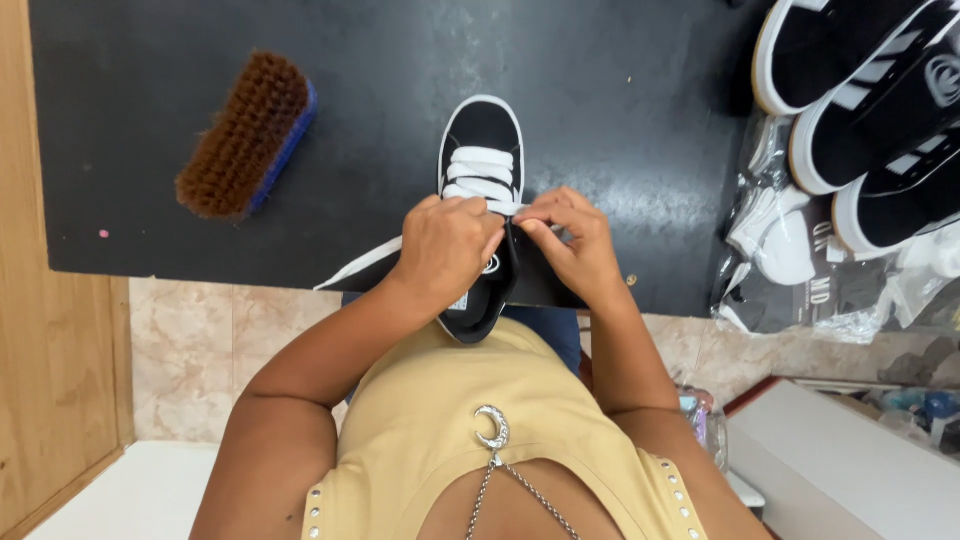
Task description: Threading white shoelaces through the eyelets of a black sneaker on a work table.
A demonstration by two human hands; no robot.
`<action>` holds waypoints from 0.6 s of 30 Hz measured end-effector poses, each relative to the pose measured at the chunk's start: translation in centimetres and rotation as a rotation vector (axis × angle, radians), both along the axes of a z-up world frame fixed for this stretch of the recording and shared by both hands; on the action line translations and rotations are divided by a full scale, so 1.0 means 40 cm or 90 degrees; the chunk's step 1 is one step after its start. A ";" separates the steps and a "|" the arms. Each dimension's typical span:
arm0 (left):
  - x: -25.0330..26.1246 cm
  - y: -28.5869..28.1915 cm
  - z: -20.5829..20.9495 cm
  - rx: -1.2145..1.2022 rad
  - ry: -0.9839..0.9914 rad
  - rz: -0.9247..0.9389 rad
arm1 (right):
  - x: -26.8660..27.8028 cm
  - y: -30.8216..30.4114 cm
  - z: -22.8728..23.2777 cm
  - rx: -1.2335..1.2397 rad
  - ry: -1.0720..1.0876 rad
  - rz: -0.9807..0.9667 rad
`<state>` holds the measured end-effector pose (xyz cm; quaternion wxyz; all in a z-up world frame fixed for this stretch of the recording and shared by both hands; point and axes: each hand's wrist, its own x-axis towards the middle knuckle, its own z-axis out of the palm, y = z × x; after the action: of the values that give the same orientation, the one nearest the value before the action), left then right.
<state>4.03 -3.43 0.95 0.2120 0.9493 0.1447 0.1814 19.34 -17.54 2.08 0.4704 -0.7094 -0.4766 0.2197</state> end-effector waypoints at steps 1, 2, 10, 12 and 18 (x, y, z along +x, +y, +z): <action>0.002 0.002 -0.002 0.005 -0.007 0.002 | 0.012 0.004 -0.005 0.005 -0.007 0.002; 0.001 0.001 -0.005 0.007 -0.004 -0.002 | 0.020 0.002 -0.010 -0.011 0.044 -0.005; 0.006 0.002 -0.017 0.036 -0.025 -0.008 | 0.101 0.053 -0.048 -0.148 0.210 0.126; 0.008 0.000 -0.025 0.045 -0.032 -0.006 | 0.106 0.065 -0.027 -0.154 0.209 0.159; 0.007 0.004 -0.052 0.082 -0.038 -0.036 | 0.111 0.067 -0.003 -0.158 0.245 0.124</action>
<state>4.32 -3.29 -1.11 0.1594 0.9590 0.0991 0.2122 23.77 -14.87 1.97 0.4382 -0.6577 -0.4138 0.4519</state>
